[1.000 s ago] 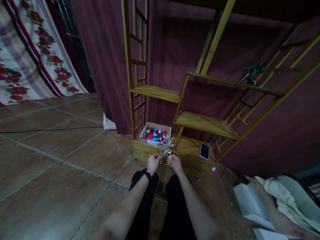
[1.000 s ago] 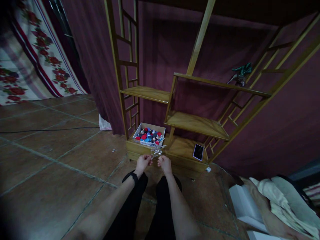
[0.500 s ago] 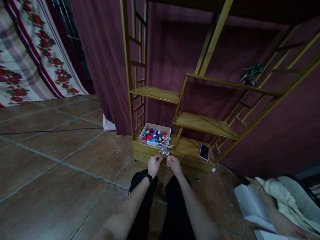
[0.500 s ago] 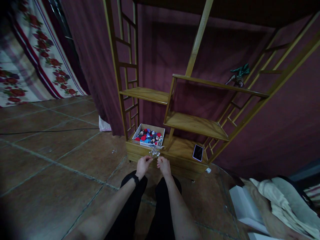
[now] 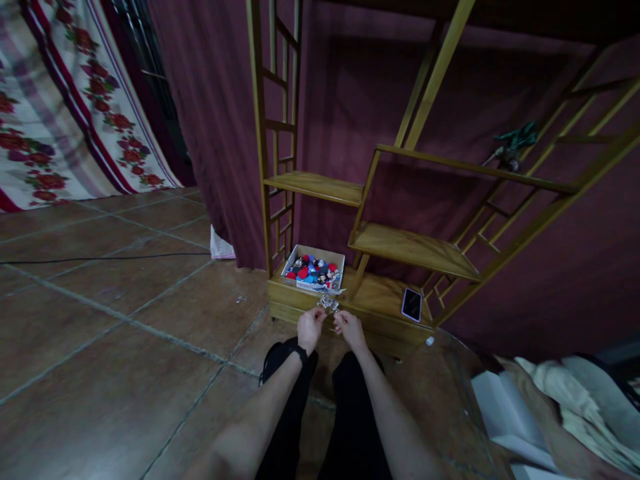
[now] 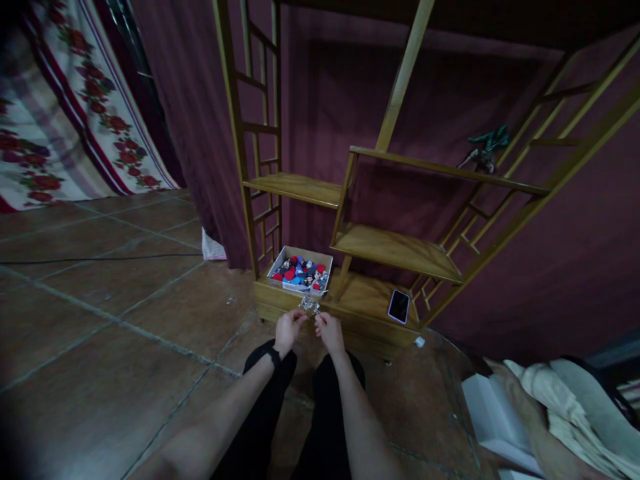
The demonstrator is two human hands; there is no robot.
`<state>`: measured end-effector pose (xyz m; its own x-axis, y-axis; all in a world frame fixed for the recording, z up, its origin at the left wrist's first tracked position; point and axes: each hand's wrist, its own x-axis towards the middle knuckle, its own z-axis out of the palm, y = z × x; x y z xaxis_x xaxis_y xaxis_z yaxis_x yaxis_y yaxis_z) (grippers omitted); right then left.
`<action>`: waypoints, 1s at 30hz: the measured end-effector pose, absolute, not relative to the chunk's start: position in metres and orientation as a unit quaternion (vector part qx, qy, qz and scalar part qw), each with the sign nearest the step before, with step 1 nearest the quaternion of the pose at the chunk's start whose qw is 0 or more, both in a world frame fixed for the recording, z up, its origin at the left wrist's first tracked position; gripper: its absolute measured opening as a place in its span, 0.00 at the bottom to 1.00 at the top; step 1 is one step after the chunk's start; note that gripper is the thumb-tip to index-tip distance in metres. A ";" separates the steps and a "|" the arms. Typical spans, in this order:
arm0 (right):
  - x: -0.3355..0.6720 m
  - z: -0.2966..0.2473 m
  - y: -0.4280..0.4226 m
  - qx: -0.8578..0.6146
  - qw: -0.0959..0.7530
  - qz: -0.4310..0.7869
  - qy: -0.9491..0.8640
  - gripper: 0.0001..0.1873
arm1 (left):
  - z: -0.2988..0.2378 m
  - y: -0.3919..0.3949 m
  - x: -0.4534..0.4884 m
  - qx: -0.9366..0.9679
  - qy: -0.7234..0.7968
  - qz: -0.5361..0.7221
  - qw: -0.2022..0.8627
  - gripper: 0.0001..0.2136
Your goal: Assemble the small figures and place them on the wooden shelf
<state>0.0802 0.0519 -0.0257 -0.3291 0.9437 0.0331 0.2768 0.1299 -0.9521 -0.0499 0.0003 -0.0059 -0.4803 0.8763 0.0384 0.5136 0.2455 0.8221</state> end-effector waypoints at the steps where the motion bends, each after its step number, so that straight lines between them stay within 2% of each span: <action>1: 0.080 -0.026 0.052 -0.458 0.357 0.482 -0.656 0.16 | -0.005 0.000 -0.050 0.455 0.760 0.407 0.223 0.05; 6: 0.082 -0.028 0.056 -0.458 0.398 0.562 -0.562 0.22 | -0.009 0.002 -0.051 0.439 0.755 0.430 0.228 0.05; 11: 0.087 -0.033 0.062 -0.441 0.402 0.588 -0.546 0.19 | -0.016 0.006 -0.053 0.437 0.728 0.468 0.246 0.05; 22: 0.074 -0.047 0.063 -0.426 0.333 0.557 -0.630 0.12 | -0.025 0.009 -0.051 0.455 0.663 0.508 0.308 0.05; 30: 0.077 -0.039 0.063 -0.415 0.350 0.619 -0.568 0.17 | -0.033 0.016 -0.052 0.396 0.576 0.581 0.417 0.07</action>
